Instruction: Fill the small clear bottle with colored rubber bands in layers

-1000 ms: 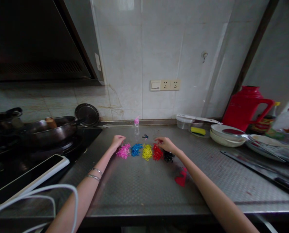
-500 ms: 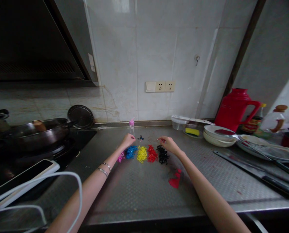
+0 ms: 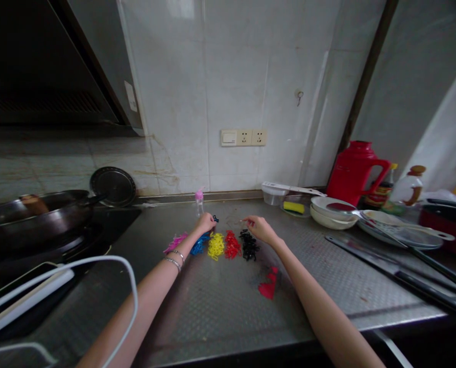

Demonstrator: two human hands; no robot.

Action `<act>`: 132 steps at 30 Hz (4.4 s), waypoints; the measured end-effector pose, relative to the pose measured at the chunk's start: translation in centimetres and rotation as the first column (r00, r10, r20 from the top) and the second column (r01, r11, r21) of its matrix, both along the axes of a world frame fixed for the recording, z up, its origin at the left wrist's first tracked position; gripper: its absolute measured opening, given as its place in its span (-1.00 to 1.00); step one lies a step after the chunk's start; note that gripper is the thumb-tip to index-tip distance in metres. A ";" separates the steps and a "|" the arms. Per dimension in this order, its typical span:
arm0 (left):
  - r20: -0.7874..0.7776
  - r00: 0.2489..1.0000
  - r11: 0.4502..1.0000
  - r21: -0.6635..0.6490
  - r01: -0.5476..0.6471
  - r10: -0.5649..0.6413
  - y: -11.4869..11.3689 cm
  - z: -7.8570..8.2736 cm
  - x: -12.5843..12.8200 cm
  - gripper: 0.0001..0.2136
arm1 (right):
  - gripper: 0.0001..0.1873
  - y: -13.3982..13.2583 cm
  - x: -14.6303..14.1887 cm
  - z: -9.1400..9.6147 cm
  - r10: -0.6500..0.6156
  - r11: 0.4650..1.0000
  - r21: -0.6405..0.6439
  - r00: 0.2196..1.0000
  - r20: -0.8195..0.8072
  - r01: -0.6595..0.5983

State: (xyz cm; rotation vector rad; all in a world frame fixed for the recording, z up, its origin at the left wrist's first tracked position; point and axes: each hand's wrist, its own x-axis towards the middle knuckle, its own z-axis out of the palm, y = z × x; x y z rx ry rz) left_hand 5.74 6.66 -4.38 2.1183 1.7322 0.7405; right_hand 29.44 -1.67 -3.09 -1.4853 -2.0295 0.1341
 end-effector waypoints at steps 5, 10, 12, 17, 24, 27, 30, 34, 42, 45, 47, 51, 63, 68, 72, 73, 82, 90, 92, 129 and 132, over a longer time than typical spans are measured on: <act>-0.009 1.000 1.000 -0.008 0.027 -0.027 0.1 0.2 -0.4 -0.82 | -0.68 0.1 0.1 -0.3 -0.017 1.000 -0.011 1.000 -0.006 0.017; 0.050 0.999 1.000 -0.009 -0.020 0.021 -0.8 1.2 -3.0 -0.88 | -0.66 0.1 0.1 -0.4 -0.007 1.000 -0.015 1.000 -0.015 0.007; 0.084 0.996 1.000 -0.025 -0.018 0.020 -1.6 2.0 -5.0 -0.87 | -0.66 0.1 0.2 -0.5 0.001 1.000 -0.007 1.000 -0.012 -0.001; 0.150 0.985 0.990 -0.120 -0.073 0.091 -4.6 4.3 -10.6 -0.84 | -0.67 0.3 0.2 -1.1 0.009 1.000 0.005 1.000 -0.016 -0.009; 0.037 0.999 0.936 -0.353 -0.012 0.027 -8.1 5.0 -14.1 -0.72 | -0.67 0.3 -0.3 -1.6 0.010 1.000 -0.003 1.000 -0.007 -0.010; 0.052 0.999 0.918 -0.395 0.021 -0.001 -8.4 4.8 -14.5 -0.68 | -0.68 0.3 -0.5 -1.7 0.011 1.000 -0.006 1.000 -0.001 -0.011; 0.133 0.990 0.927 -0.375 0.010 0.043 -8.2 4.8 -15.3 -0.65 | -0.68 0.4 -0.7 -1.7 -0.003 1.000 -0.007 1.000 -0.003 0.003; 0.249 0.964 0.941 -0.338 -0.004 0.094 -7.8 4.9 -16.4 -0.63 | -0.69 1.2 -1.8 -1.2 -0.019 1.000 0.002 1.000 -0.005 0.019; 0.332 0.925 0.953 -0.290 -0.086 0.185 -7.8 4.4 -16.4 -0.62 | -0.69 4.9 -6.3 -0.1 -0.013 0.998 -0.063 1.000 0.014 0.014; 0.351 0.915 0.956 -0.274 -0.105 0.201 -7.8 4.2 -16.2 -0.63 | -0.68 6.4 -8.1 -0.1 -0.031 0.994 -0.106 0.999 0.041 0.035; 0.363 0.908 0.957 -0.269 -0.112 0.208 -7.7 4.1 -16.2 -0.64 | -0.68 7.2 -9.1 -0.1 -0.034 0.990 -0.137 0.996 0.079 0.045; 0.379 0.899 0.959 -0.254 -0.127 0.220 -7.4 3.7 -16.4 -0.66 | -0.69 7.9 -10.7 -0.5 -0.010 0.985 -0.167 0.988 0.155 0.036; 0.385 0.898 0.961 -0.250 -0.121 0.213 -7.2 3.4 -16.5 -0.69 | -0.66 8.2 -11.4 -1.1 -0.031 0.984 -0.167 0.987 0.156 0.058; 0.386 0.896 0.961 -0.245 -0.129 0.218 -7.2 3.3 -16.5 -0.69 | -0.65 7.9 -9.8 -1.0 -0.039 0.986 -0.155 0.992 0.122 0.058; 0.374 0.901 0.961 -0.242 -0.132 0.218 -7.2 3.2 -16.2 -0.69 | -0.66 7.1 -6.4 -1.1 -0.011 0.993 -0.113 0.999 0.051 0.017; 0.365 0.905 0.962 -0.238 -0.135 0.217 -7.2 3.2 -16.1 -0.69 | -0.67 6.8 -5.3 -1.2 -0.005 0.994 -0.111 0.999 0.039 0.009; 0.210 0.978 0.997 -0.075 0.005 0.011 -5.0 2.2 -11.7 -0.80 | -0.65 3.5 1.2 -2.3 0.144 0.985 -0.082 0.986 -0.084 -0.151; -0.007 0.985 0.985 -0.029 0.170 -0.170 -2.1 2.2 -5.7 -0.75 | -0.63 3.2 2.1 -4.0 0.121 0.979 -0.117 0.942 -0.312 -0.165; -0.086 0.983 0.987 -0.021 0.159 -0.161 -1.4 2.0 -4.8 -0.72 | -0.64 3.2 2.4 -4.4 0.100 0.984 -0.106 0.934 -0.344 -0.145; -0.068 0.947 0.942 0.100 0.319 -0.314 -2.5 2.3 3.9 -0.80 | -0.68 2.5 2.3 -4.4 -0.011 0.998 -0.067 0.945 -0.327 -0.011; -0.065 0.927 0.922 0.099 0.375 -0.370 -3.3 1.6 5.8 -0.80 | -0.67 2.4 2.3 -4.3 -0.009 0.998 -0.064 0.943 -0.333 -0.013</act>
